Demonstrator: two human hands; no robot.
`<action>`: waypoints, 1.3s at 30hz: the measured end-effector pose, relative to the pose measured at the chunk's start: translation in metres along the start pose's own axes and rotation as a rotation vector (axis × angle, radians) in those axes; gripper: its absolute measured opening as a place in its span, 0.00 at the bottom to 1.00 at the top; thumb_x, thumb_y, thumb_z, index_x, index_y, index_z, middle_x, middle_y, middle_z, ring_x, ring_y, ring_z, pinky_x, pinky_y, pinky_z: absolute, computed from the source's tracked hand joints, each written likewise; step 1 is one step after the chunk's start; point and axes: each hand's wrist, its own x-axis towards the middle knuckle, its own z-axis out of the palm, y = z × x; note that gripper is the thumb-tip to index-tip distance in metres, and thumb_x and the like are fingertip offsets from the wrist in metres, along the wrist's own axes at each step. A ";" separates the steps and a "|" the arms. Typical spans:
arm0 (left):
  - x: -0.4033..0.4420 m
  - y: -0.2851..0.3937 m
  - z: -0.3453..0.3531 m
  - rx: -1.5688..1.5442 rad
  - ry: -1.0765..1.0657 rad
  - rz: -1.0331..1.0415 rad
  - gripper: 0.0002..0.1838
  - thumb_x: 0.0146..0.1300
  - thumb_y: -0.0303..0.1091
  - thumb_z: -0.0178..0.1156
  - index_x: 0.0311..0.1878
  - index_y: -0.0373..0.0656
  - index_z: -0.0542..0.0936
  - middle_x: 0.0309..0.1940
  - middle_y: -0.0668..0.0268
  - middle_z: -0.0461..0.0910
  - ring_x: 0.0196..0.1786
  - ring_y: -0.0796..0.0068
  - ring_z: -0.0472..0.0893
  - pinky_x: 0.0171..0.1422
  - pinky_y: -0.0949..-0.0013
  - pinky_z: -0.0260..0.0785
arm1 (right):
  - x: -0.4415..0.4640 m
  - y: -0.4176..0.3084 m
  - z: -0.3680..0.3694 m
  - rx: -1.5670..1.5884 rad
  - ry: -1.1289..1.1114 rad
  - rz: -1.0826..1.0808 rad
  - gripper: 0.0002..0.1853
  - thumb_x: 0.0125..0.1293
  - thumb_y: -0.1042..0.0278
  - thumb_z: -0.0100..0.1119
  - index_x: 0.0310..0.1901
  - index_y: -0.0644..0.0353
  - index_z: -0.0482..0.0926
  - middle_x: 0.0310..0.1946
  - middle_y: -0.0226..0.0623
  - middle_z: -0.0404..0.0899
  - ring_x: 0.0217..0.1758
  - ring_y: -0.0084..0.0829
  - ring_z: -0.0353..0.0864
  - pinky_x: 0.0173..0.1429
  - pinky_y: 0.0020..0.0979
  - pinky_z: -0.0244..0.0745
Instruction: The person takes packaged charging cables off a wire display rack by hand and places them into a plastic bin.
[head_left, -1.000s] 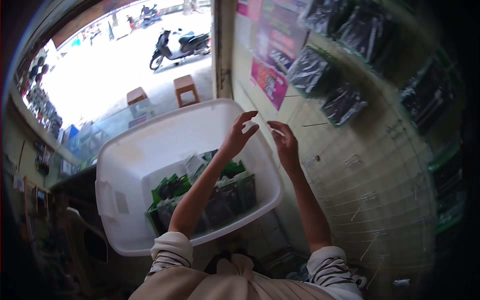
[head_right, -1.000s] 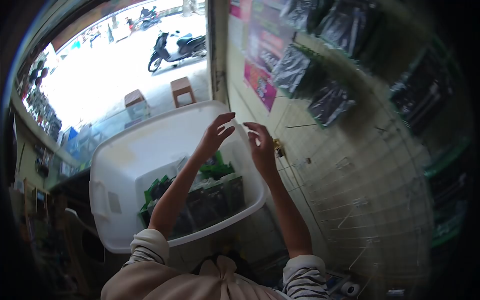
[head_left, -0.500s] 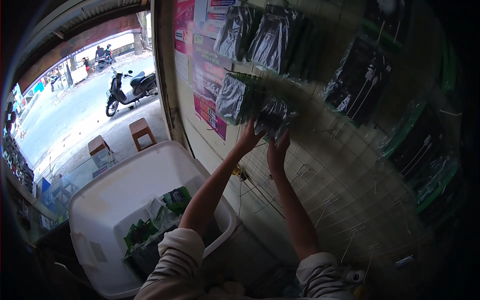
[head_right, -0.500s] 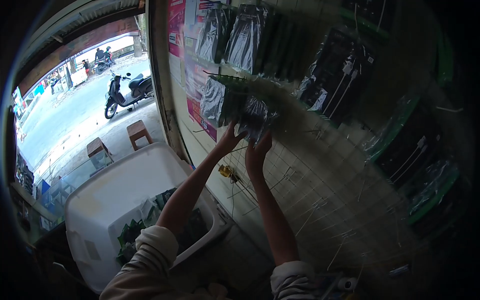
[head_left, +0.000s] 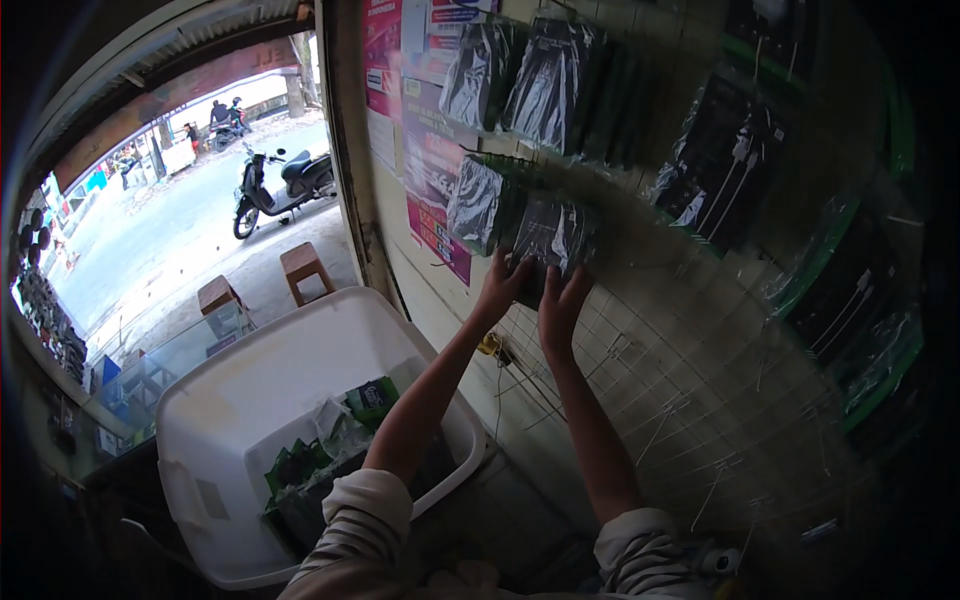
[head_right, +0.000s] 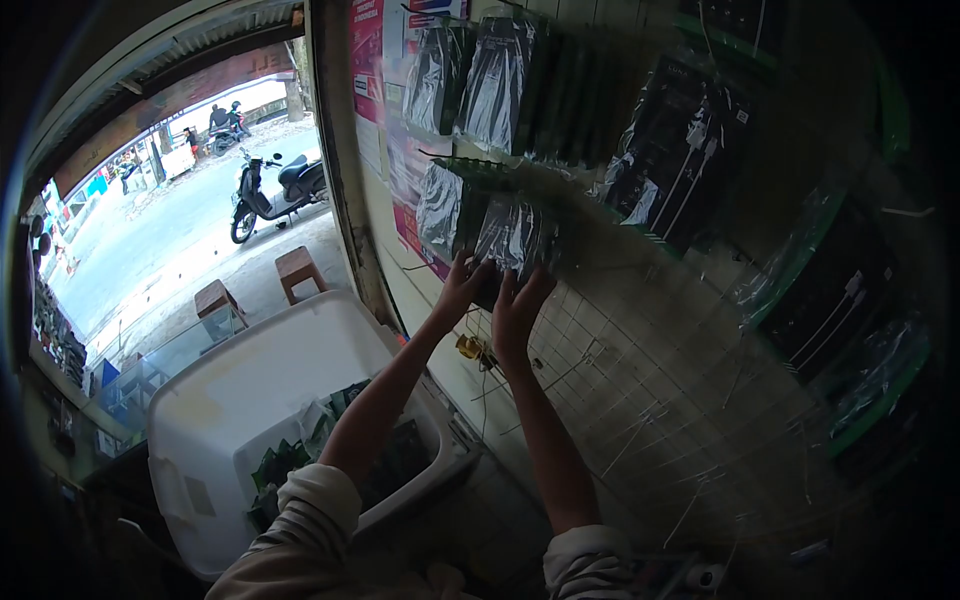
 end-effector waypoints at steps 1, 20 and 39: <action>-0.002 0.003 -0.003 -0.083 -0.010 0.000 0.22 0.57 0.40 0.55 0.49 0.38 0.64 0.40 0.58 0.72 0.42 0.74 0.71 0.44 0.72 0.65 | -0.001 -0.005 -0.001 0.003 -0.004 0.004 0.24 0.61 0.67 0.46 0.56 0.67 0.55 0.50 0.55 0.56 0.56 0.49 0.57 0.58 0.43 0.53; -0.093 0.072 -0.090 -0.148 0.144 0.102 0.21 0.60 0.34 0.51 0.54 0.39 0.57 0.42 0.58 0.70 0.44 0.76 0.70 0.46 0.76 0.64 | -0.055 -0.116 0.006 0.173 -0.102 -0.124 0.24 0.62 0.65 0.47 0.56 0.67 0.56 0.49 0.52 0.58 0.56 0.43 0.59 0.57 0.41 0.56; -0.295 -0.084 -0.281 0.473 0.603 -0.650 0.31 0.56 0.28 0.51 0.61 0.40 0.49 0.51 0.48 0.65 0.53 0.61 0.67 0.56 0.68 0.56 | -0.309 -0.041 0.195 0.314 -1.269 0.913 0.23 0.58 0.66 0.51 0.52 0.65 0.59 0.35 0.34 0.70 0.36 0.25 0.70 0.40 0.27 0.67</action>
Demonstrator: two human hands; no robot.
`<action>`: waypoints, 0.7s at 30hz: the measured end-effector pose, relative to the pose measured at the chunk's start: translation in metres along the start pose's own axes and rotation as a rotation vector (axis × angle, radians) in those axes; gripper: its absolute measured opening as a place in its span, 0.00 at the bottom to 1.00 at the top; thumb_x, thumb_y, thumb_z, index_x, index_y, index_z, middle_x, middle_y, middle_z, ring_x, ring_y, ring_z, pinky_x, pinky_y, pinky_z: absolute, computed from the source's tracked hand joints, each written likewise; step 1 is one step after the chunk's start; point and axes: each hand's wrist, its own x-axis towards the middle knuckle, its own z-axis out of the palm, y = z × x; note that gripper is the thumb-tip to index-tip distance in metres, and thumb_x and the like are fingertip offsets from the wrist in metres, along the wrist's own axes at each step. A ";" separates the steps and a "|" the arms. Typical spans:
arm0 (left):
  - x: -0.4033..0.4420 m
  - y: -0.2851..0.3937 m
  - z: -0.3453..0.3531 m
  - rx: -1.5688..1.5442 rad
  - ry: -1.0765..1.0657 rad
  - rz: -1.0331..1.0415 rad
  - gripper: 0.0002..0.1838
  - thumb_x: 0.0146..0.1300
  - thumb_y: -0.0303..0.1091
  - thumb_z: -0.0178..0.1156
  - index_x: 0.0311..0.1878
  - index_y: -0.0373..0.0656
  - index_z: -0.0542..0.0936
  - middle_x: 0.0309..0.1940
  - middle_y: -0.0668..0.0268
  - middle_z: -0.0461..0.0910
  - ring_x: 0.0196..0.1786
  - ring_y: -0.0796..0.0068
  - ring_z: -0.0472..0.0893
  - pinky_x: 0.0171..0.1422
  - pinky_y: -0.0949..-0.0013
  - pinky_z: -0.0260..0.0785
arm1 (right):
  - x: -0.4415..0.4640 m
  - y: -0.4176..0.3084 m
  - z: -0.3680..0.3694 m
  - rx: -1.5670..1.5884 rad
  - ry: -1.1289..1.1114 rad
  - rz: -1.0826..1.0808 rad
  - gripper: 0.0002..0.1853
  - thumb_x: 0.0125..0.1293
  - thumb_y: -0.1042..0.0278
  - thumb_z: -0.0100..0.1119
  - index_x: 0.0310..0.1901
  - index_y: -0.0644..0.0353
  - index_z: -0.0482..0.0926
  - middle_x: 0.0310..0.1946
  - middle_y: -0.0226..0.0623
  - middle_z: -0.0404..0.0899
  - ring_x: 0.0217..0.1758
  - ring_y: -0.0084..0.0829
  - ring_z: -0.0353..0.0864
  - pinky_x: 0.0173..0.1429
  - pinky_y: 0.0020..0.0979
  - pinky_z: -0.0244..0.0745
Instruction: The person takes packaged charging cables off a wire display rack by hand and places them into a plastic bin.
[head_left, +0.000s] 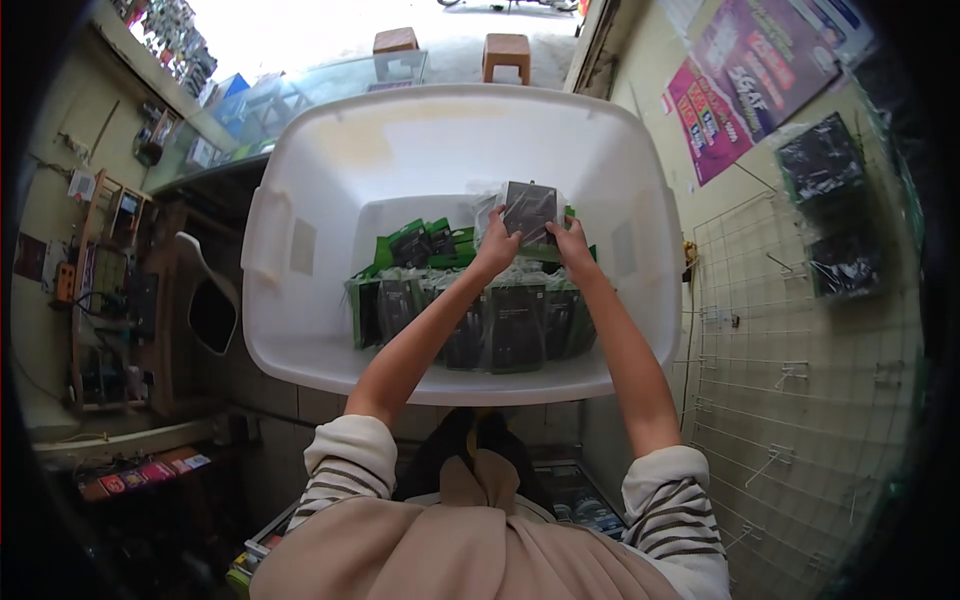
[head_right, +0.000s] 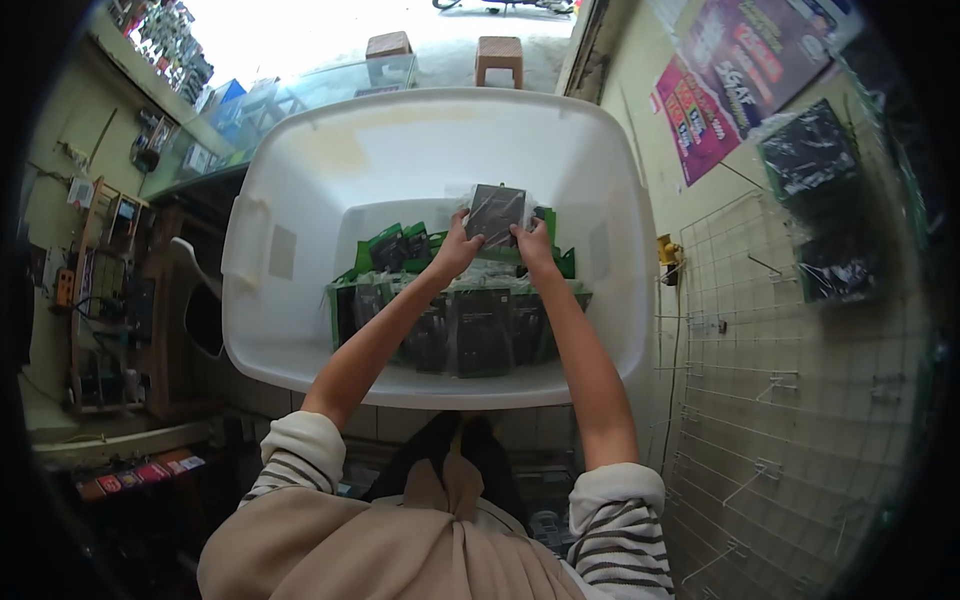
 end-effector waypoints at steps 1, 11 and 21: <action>0.001 -0.004 -0.002 -0.012 -0.035 -0.089 0.31 0.56 0.29 0.52 0.61 0.39 0.50 0.52 0.46 0.64 0.53 0.59 0.67 0.56 0.67 0.56 | 0.011 0.010 0.004 -0.033 -0.047 0.020 0.22 0.57 0.68 0.50 0.52 0.68 0.59 0.39 0.38 0.70 0.40 0.28 0.72 0.43 0.29 0.69; 0.007 -0.037 0.005 0.205 -0.054 0.022 0.28 0.52 0.31 0.55 0.56 0.36 0.60 0.50 0.47 0.67 0.54 0.51 0.66 0.56 0.61 0.58 | -0.012 0.013 -0.004 -0.220 -0.192 0.034 0.26 0.57 0.72 0.48 0.57 0.71 0.56 0.53 0.44 0.64 0.56 0.29 0.63 0.56 0.27 0.59; -0.014 0.203 0.102 -0.303 -0.424 0.599 0.23 0.59 0.35 0.52 0.56 0.41 0.61 0.55 0.60 0.63 0.61 0.69 0.60 0.62 0.67 0.50 | -0.151 -0.125 -0.182 0.033 0.447 -0.753 0.16 0.61 0.74 0.43 0.51 0.64 0.64 0.51 0.37 0.66 0.55 0.28 0.65 0.59 0.28 0.58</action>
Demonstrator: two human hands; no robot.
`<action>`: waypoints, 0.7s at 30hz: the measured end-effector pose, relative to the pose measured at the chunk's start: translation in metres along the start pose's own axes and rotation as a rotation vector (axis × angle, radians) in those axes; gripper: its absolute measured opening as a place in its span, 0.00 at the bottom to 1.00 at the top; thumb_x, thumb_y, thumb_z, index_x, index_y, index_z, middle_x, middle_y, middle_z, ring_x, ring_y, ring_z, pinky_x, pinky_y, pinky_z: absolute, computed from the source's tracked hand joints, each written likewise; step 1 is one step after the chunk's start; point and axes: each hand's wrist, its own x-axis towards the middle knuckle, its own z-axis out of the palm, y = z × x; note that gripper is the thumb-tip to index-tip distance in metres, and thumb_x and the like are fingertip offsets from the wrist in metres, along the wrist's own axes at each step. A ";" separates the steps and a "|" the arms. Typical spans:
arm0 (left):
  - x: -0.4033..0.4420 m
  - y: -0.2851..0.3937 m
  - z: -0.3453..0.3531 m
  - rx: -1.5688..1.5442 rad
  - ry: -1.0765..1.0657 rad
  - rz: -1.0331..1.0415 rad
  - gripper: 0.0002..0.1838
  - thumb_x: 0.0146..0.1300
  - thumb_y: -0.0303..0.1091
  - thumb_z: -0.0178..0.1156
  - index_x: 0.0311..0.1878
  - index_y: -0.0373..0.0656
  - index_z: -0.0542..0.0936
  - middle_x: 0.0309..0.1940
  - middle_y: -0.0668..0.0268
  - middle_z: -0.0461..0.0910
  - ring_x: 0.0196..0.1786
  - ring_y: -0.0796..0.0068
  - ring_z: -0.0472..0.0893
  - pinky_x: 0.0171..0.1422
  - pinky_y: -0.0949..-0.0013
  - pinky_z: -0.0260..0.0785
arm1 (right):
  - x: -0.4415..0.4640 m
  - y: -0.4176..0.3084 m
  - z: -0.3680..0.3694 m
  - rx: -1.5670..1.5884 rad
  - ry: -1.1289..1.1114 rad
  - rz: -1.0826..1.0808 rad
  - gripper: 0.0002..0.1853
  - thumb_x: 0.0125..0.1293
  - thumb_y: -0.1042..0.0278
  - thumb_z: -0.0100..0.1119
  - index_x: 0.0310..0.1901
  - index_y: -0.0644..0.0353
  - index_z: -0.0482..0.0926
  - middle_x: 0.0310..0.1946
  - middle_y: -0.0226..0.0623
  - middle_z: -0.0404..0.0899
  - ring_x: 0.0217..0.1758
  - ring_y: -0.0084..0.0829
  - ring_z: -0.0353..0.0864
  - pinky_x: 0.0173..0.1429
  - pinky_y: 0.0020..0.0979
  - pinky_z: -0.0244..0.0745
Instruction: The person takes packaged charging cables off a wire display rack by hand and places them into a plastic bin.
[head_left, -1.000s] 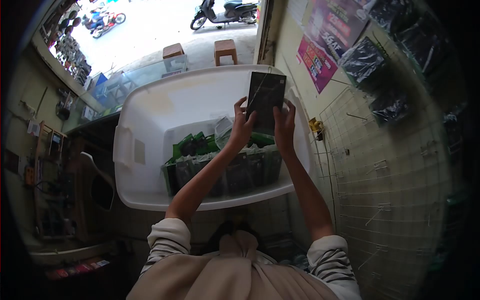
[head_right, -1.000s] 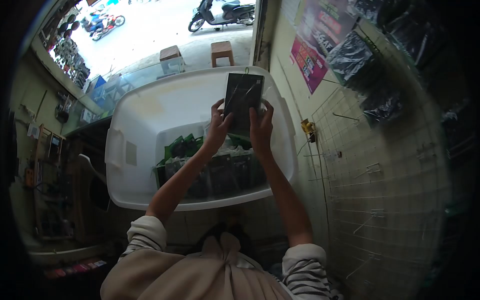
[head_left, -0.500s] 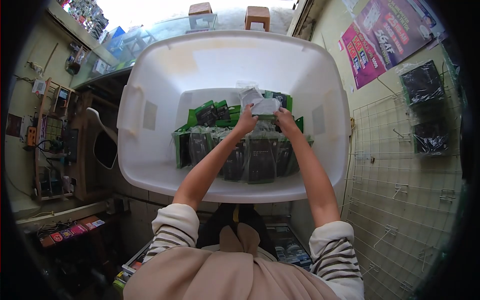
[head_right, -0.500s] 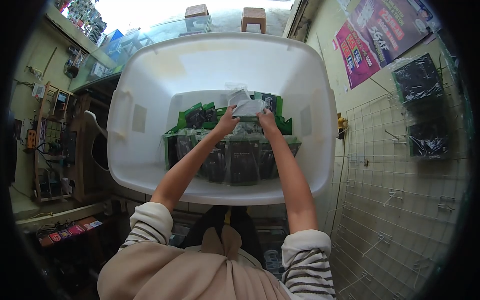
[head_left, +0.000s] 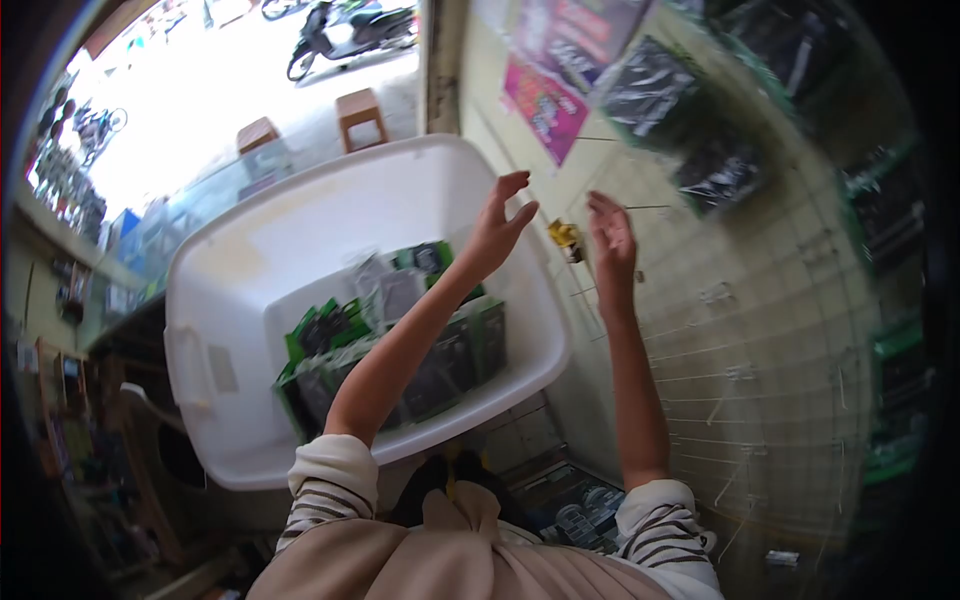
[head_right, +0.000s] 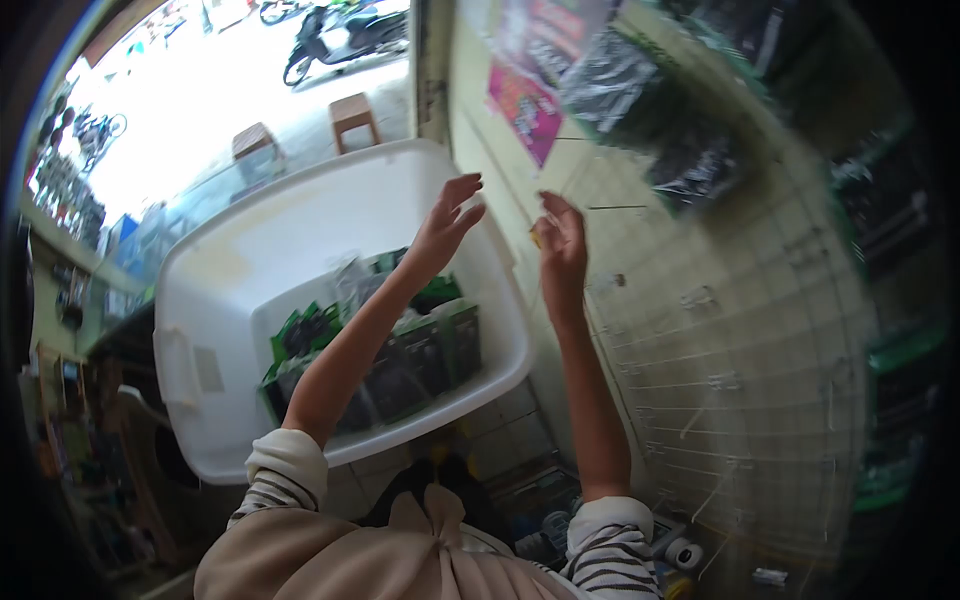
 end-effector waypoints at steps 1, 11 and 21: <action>0.017 0.009 0.019 -0.094 -0.036 0.068 0.22 0.59 0.35 0.52 0.56 0.42 0.61 0.55 0.62 0.63 0.60 0.70 0.60 0.63 0.66 0.49 | 0.010 -0.013 -0.021 -0.011 0.095 -0.080 0.16 0.60 0.75 0.43 0.50 0.64 0.64 0.51 0.38 0.65 0.54 0.29 0.65 0.59 0.30 0.59; 0.132 0.013 0.171 -0.190 -0.229 0.303 0.24 0.58 0.34 0.53 0.58 0.45 0.60 0.55 0.63 0.64 0.60 0.71 0.60 0.62 0.66 0.51 | 0.061 0.017 -0.135 -0.612 0.601 -0.222 0.30 0.57 0.69 0.49 0.60 0.64 0.49 0.57 0.54 0.51 0.61 0.48 0.50 0.63 0.43 0.47; 0.144 -0.018 0.210 0.133 -0.109 0.398 0.31 0.54 0.37 0.57 0.58 0.36 0.56 0.52 0.50 0.63 0.56 0.56 0.65 0.59 0.63 0.56 | 0.067 0.037 -0.142 -0.542 0.532 -0.221 0.31 0.59 0.68 0.47 0.60 0.68 0.46 0.57 0.56 0.50 0.61 0.49 0.50 0.62 0.43 0.48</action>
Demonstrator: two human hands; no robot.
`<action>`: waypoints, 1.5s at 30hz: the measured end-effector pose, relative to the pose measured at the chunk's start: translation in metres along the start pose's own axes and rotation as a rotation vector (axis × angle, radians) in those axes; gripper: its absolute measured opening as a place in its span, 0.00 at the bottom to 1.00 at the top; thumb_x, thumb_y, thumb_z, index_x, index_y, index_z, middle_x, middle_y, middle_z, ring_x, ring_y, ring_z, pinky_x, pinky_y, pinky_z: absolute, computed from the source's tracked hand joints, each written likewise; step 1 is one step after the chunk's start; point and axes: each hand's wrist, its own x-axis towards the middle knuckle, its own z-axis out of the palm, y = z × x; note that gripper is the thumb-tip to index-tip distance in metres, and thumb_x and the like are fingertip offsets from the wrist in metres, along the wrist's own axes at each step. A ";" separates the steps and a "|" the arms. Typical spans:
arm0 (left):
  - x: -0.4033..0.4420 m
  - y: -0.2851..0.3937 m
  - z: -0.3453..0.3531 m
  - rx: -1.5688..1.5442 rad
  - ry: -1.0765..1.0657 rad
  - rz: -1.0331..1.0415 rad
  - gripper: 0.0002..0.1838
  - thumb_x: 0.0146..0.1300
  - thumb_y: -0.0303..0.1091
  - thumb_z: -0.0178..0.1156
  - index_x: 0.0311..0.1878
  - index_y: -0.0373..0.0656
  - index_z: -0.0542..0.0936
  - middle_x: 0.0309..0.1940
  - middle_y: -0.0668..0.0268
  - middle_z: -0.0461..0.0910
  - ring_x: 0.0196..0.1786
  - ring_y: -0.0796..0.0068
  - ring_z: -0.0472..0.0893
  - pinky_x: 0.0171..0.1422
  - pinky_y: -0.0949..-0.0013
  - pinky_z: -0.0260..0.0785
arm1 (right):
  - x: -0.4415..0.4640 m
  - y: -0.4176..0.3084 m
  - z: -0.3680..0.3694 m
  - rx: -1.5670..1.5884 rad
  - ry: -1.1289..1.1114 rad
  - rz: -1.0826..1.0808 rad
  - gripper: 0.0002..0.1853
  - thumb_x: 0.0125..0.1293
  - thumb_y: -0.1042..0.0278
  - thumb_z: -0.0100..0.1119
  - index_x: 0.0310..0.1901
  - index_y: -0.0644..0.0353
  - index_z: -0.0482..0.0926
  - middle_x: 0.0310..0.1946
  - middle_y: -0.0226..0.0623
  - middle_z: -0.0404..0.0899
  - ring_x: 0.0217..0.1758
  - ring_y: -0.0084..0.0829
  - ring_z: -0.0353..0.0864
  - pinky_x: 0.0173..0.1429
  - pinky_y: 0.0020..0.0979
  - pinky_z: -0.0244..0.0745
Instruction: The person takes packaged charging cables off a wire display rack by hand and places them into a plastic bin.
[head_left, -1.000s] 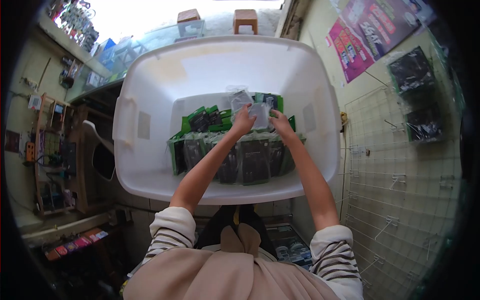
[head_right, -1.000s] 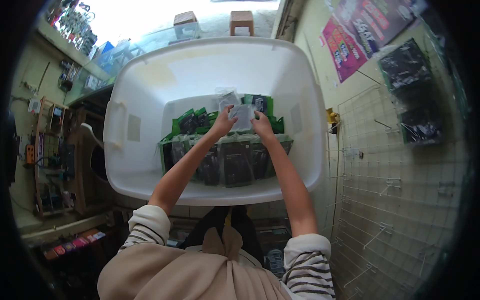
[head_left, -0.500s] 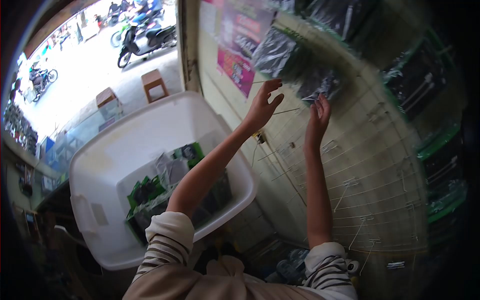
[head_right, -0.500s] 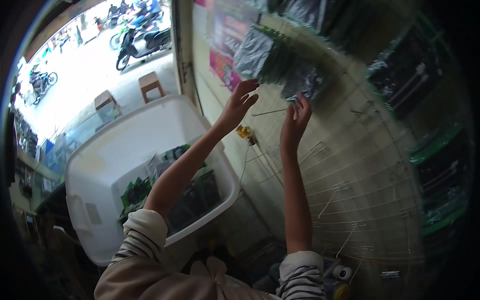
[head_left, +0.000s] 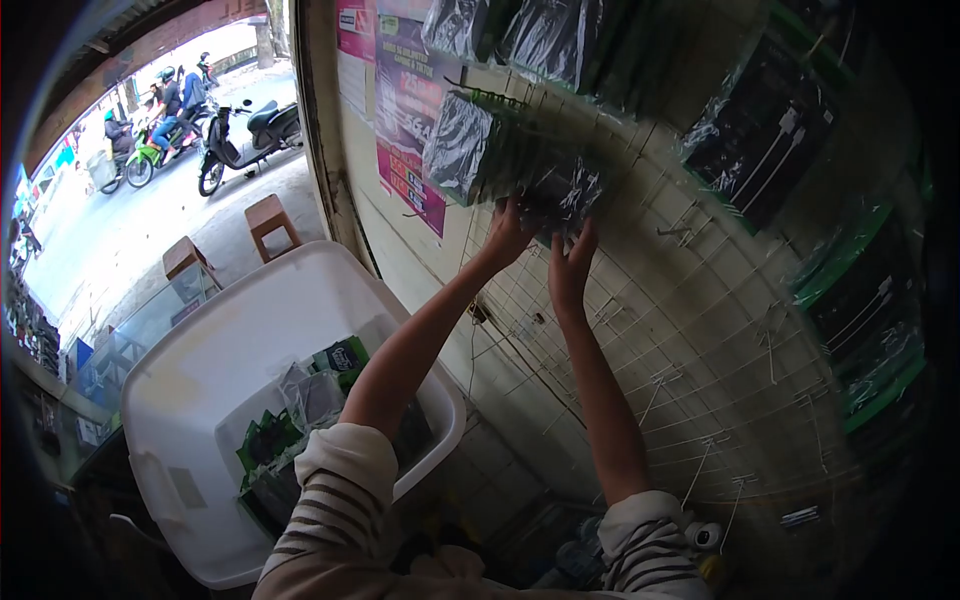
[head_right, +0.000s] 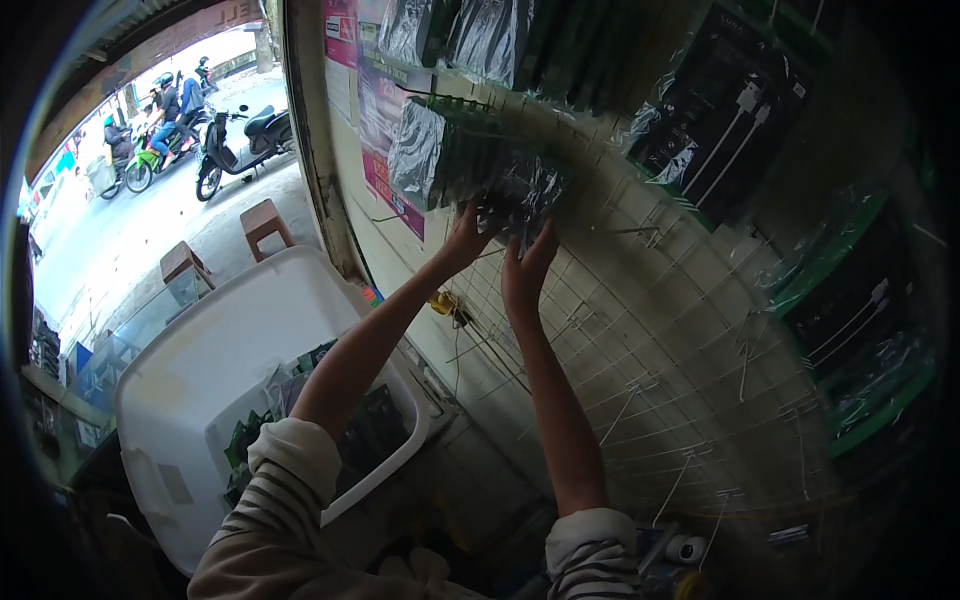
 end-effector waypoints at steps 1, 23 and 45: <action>-0.001 0.002 -0.004 0.007 0.002 0.001 0.31 0.54 0.37 0.57 0.58 0.36 0.56 0.52 0.50 0.63 0.56 0.56 0.65 0.59 0.63 0.56 | 0.001 -0.001 0.000 0.007 -0.001 -0.001 0.31 0.59 0.68 0.47 0.60 0.68 0.46 0.57 0.56 0.50 0.61 0.49 0.50 0.62 0.43 0.48; -0.044 0.095 -0.100 -0.707 0.048 -0.361 0.23 0.61 0.38 0.51 0.54 0.35 0.60 0.40 0.59 0.74 0.41 0.80 0.73 0.43 0.78 0.65 | -0.017 -0.123 0.001 0.342 0.039 0.024 0.30 0.59 0.64 0.53 0.56 0.66 0.48 0.52 0.58 0.58 0.55 0.45 0.63 0.54 0.39 0.62; -0.199 0.084 -0.240 -0.370 0.271 -0.325 0.43 0.55 0.32 0.58 0.65 0.48 0.39 0.54 0.54 0.59 0.54 0.67 0.66 0.55 0.70 0.62 | -0.144 -0.168 0.086 0.643 -0.510 0.315 0.24 0.62 0.56 0.47 0.55 0.58 0.55 0.40 0.42 0.66 0.41 0.30 0.68 0.44 0.30 0.64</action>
